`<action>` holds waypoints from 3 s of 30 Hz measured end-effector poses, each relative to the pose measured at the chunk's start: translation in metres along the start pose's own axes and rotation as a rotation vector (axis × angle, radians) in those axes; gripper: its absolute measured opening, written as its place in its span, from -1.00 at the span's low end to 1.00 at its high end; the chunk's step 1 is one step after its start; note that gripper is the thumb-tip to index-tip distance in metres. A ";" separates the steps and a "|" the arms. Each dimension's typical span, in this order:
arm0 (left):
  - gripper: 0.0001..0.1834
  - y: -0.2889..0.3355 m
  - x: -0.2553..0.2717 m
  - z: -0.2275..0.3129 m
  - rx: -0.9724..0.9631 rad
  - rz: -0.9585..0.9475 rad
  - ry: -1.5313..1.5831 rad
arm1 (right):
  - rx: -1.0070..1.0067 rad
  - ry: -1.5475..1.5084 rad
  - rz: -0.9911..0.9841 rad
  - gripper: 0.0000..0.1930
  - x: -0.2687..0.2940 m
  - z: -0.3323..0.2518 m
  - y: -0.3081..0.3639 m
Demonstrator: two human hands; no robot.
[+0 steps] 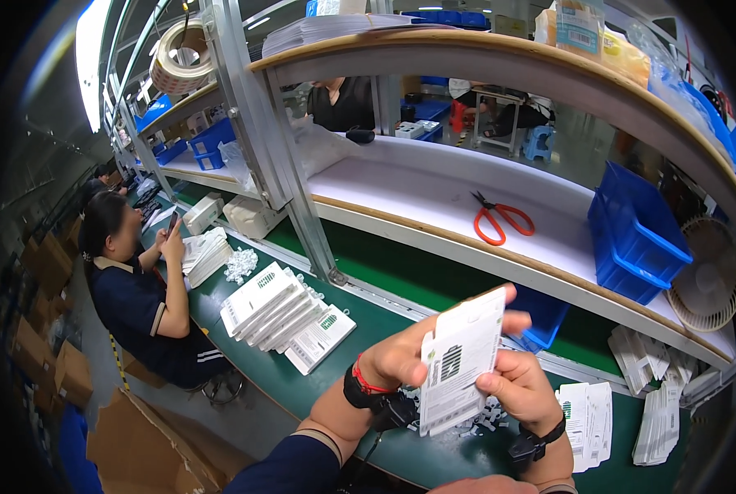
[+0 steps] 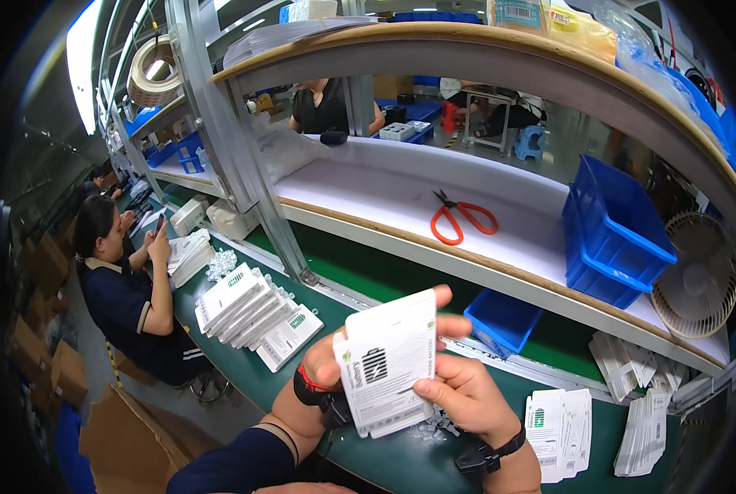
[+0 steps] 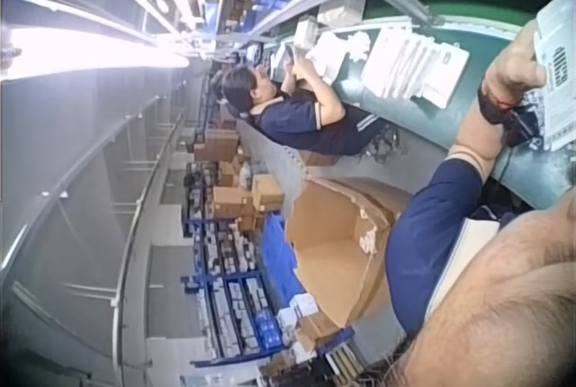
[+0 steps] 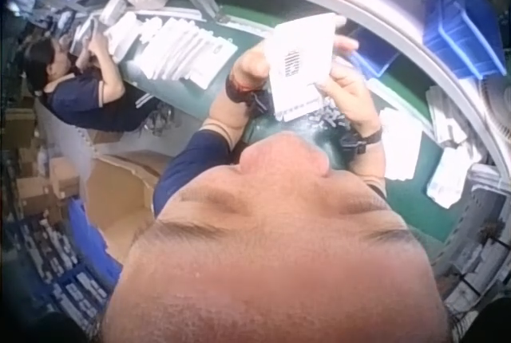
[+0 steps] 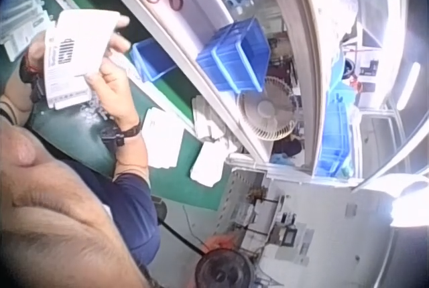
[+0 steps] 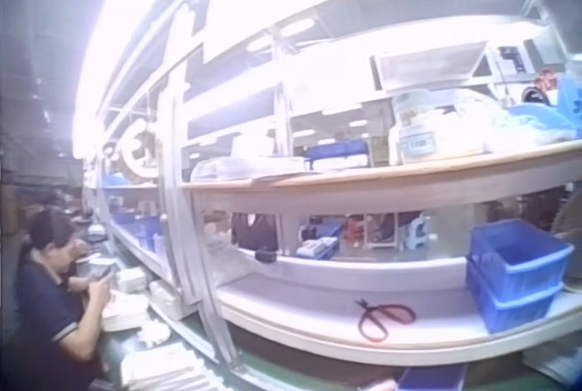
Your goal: The recorder is assembling small electronic battery packs by applying adhesive components to white plastic housings.
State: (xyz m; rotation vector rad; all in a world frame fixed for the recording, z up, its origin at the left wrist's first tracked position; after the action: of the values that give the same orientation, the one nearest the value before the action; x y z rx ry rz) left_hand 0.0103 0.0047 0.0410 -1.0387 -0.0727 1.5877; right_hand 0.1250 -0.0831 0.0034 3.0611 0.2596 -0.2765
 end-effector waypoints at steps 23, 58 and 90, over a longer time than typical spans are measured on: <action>-0.62 -0.003 0.021 -0.002 -0.112 0.071 -0.982 | 0.404 0.440 0.472 -0.82 0.013 -0.021 0.011; 0.02 -0.014 0.011 -0.019 -0.457 -0.006 -1.540 | 0.448 0.115 0.478 -0.41 0.010 -0.024 0.004; 0.10 -0.019 0.019 -0.024 -0.265 -0.096 -2.014 | 0.559 0.259 0.840 -0.91 0.053 -0.017 0.003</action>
State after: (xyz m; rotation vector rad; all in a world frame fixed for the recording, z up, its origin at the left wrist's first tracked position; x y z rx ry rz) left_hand 0.0414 0.0149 0.0266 0.7462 -1.6266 1.9128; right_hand 0.1797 -0.0767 0.0110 3.3405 -1.2648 0.1245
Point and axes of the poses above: each hand's wrist, its own y-axis away from the middle knuckle, its own x-axis out of the back of the hand, z = x × y, the point moved 4 cm from there along -y, towards the middle knuckle, and after that the axes turned 10 degrees about -x, right-handed, at the moved point
